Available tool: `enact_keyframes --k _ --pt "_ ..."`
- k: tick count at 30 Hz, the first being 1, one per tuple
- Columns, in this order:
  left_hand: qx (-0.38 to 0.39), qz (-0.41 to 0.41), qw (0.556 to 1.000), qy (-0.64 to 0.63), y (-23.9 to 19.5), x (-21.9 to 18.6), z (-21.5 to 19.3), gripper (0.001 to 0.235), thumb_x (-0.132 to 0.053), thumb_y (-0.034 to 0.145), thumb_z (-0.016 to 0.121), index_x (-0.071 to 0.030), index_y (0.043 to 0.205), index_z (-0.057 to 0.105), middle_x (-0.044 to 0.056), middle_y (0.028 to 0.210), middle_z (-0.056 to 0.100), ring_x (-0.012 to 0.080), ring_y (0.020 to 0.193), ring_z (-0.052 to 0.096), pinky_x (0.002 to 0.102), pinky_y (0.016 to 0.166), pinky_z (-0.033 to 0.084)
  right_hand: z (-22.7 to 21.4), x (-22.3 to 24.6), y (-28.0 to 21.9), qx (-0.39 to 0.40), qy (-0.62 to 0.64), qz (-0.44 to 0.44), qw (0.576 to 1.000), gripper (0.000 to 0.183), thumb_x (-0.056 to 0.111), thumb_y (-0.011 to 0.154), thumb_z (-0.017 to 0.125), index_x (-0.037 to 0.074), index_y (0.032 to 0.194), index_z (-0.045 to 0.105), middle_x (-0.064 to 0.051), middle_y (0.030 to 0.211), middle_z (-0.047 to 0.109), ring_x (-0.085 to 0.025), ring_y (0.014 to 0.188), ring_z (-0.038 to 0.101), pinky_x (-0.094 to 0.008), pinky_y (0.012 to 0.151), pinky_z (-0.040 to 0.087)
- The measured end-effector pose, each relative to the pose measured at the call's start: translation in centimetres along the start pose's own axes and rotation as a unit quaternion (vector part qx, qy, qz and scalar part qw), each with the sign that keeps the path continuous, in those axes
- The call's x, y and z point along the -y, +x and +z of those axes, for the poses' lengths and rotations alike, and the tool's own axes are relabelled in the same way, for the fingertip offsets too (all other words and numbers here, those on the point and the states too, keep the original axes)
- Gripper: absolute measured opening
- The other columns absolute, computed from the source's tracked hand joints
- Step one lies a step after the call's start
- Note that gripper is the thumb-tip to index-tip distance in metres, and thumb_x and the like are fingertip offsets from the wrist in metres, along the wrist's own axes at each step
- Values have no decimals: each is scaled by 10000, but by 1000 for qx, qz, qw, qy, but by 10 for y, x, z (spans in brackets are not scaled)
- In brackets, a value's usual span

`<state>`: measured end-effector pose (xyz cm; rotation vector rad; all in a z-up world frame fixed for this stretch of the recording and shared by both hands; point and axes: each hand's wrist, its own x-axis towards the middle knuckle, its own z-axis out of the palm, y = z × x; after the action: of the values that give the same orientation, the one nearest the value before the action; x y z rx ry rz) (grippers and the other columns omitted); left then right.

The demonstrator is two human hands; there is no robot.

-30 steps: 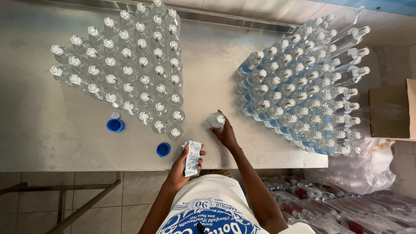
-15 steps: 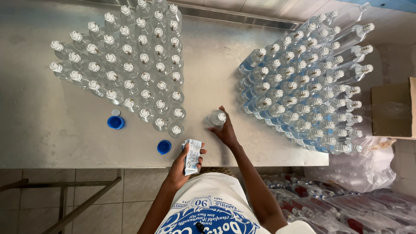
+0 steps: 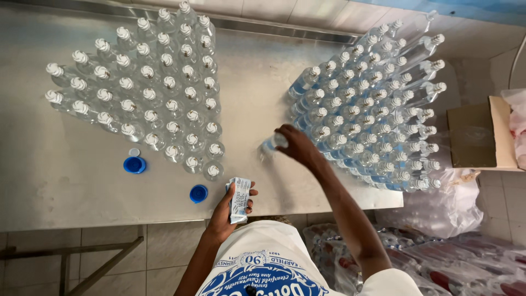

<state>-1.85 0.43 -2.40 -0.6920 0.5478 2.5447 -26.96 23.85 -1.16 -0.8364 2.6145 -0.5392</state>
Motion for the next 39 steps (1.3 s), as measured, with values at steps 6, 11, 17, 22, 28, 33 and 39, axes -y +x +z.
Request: enact_keyframes --k 6,11,17,22,28,33,39 --pt "-5 11 1000 -20 -2 1 -3 802 -584 1084 543 25 1605 532 214 1335 745 203 925 707 317 760 588 -45 -40 9 9 -126 24 992 582 212 886 855 141 1429 658 -194 1374 675 -458 1196 713 -609 951 610" --pt "-6 13 999 -29 2 2 -5 788 -577 1091 537 24 1600 533 210 1326 746 197 916 706 311 752 591 -28 -65 7 -14 -266 -33 963 567 213 860 906 186 1368 655 -122 1309 675 -383 1299 649 -496 1009 589" --pt "-1 16 999 -36 1 1 0 773 -565 1101 529 24 1601 531 208 1318 749 197 906 716 308 744 603 -17 -28 8 -86 -376 -51 921 479 133 743 972 154 1147 716 -133 1153 673 -379 1253 601 -486 1030 496" --pt "-7 21 999 -41 -8 7 -4 768 -562 1099 528 22 1597 535 211 1317 749 197 907 719 308 751 613 15 40 15 -70 -302 -56 949 529 211 813 948 179 1291 724 -151 1426 642 -386 1445 507 -556 1236 339" --pt "1 20 998 -54 -44 -7 16 699 -526 1063 549 -7 1529 596 154 1203 691 173 825 601 297 718 484 144 134 -2 7 306 -30 952 792 344 771 988 98 1381 547 -81 1385 669 -237 1226 656 -378 1046 549" --pt "39 22 997 -68 -57 -9 23 713 -499 1078 549 32 1552 559 132 1193 704 161 821 599 294 703 480 192 186 -10 -188 303 42 933 751 392 900 862 61 1451 473 -118 1375 623 -298 1251 693 -419 963 606" --pt "23 1 999 -39 -52 -11 22 676 -503 1060 578 -2 1514 594 147 1175 721 154 797 608 291 678 493 147 164 -41 -135 330 121 926 764 367 876 844 105 1498 485 -141 1405 695 -316 1210 740 -421 990 609"
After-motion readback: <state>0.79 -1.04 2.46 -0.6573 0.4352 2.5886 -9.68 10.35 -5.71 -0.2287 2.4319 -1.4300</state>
